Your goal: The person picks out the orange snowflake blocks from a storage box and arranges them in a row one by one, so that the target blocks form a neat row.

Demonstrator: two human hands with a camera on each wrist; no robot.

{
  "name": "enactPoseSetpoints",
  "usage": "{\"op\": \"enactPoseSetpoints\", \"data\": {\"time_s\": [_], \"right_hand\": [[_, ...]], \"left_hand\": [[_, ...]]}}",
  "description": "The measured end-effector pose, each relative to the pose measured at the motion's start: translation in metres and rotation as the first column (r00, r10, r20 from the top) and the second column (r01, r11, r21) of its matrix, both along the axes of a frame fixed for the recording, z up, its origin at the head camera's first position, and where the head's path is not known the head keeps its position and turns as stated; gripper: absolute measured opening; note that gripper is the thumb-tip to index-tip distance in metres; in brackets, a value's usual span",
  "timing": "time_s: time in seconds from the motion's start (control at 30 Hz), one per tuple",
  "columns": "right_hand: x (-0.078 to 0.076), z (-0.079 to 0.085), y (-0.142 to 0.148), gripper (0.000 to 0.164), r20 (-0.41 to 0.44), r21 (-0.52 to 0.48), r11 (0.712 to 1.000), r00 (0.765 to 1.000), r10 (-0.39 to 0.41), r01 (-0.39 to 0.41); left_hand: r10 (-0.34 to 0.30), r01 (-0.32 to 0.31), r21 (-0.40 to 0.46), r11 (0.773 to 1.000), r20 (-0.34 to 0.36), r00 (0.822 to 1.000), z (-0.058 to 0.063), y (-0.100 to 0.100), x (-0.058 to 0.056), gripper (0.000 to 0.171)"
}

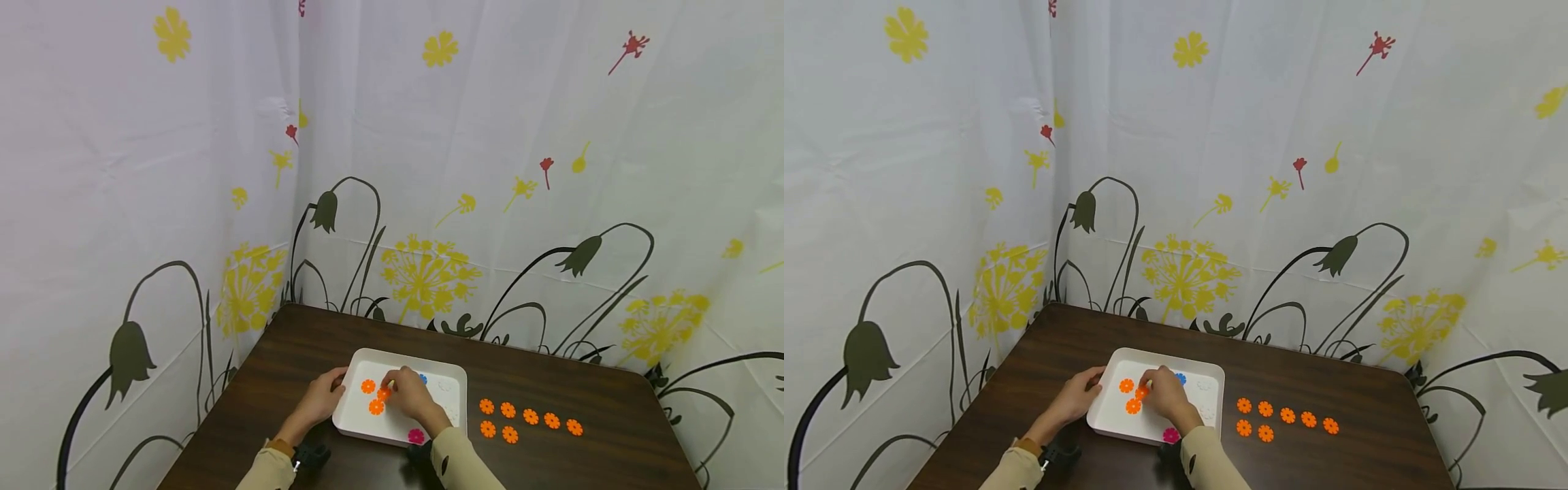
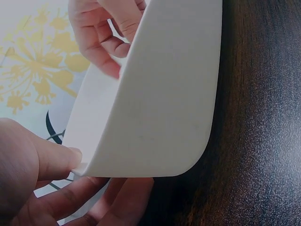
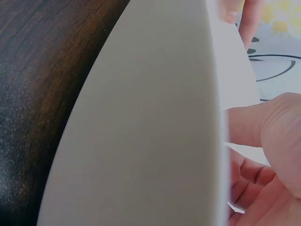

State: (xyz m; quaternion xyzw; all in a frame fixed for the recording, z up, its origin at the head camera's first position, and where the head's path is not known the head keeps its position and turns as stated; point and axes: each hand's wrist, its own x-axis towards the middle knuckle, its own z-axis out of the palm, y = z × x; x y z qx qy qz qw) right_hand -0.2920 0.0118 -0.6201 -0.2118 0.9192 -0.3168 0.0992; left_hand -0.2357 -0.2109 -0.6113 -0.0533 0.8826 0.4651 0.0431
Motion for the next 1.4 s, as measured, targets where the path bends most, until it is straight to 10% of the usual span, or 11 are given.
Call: {"op": "enactPoseSetpoints", "data": {"time_s": [0.87,1.4], "right_hand": [[0.016,0.014,0.023,0.018,-0.035,-0.082,0.997,0.999,0.012,-0.015],[0.030,0.063,0.140,0.012,-0.068,-0.288,0.925,0.959,-0.277,0.247]], "left_hand": [[-0.011,0.011,0.009,1.000,-0.035,0.999,-0.006,0.009,0.002,0.043],[0.018,-0.018,-0.017,1.000,-0.020,1.000,-0.002,0.002,-0.005,0.044]]}}
